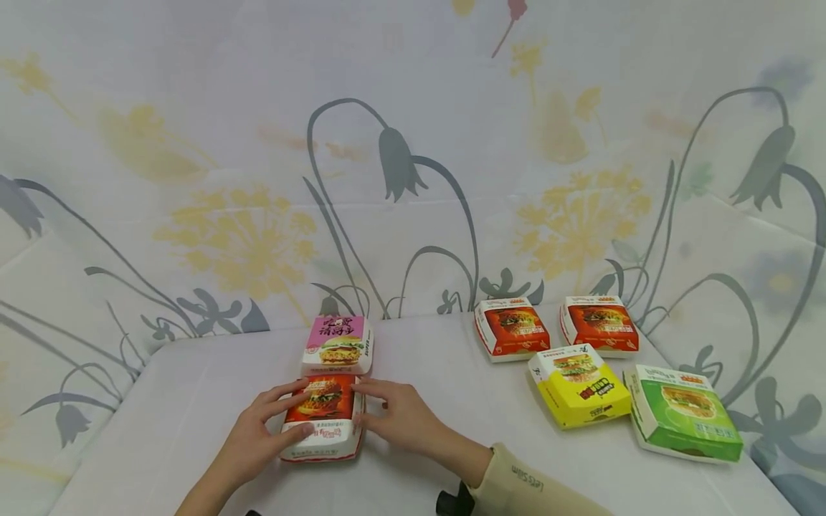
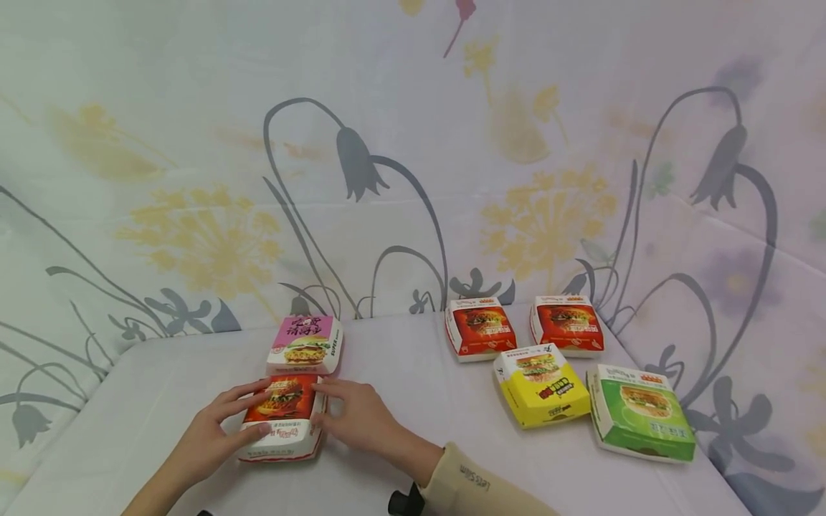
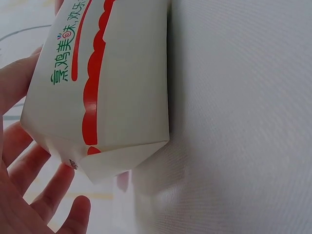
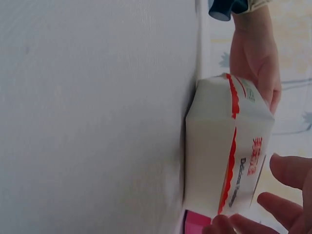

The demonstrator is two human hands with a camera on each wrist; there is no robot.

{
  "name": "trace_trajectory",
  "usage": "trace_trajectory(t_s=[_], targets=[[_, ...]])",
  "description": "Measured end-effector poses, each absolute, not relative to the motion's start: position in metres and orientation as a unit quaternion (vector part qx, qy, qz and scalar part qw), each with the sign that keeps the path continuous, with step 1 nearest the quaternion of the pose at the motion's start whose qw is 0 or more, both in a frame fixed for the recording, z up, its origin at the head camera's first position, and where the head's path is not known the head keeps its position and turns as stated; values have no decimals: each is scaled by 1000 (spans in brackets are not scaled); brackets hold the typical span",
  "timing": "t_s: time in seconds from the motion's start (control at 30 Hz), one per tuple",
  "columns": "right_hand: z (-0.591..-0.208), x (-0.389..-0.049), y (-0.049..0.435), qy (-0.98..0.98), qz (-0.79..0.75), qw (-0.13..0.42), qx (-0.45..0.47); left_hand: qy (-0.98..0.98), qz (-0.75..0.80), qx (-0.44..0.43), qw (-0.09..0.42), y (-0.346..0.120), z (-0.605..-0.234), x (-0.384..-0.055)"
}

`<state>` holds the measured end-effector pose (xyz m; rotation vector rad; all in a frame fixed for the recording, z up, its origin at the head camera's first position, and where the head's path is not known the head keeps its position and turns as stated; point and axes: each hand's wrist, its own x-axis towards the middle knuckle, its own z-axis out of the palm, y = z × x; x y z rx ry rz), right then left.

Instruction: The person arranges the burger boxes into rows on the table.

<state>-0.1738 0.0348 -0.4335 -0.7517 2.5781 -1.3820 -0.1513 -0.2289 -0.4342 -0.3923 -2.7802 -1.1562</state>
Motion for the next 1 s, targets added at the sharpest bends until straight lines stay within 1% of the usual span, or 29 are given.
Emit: trace_trajectory(t_s=[0.23,0.57,0.77,1.0], targets=[[-432,-183,49,848,-466,37,-248,-916,-381,-120,42,-229,-433,-151],[-429,-201,81,851,-474,0,-226,-910,-387,-135,58,-229,-434,-152],[-416,-212,105,862,-476,-25,-173,-909,-390,-134,57,-229,-435,-152],[-406,-225,137,864,-490,-37,-109,-913,-383,-130,57,-229,-435,-152]])
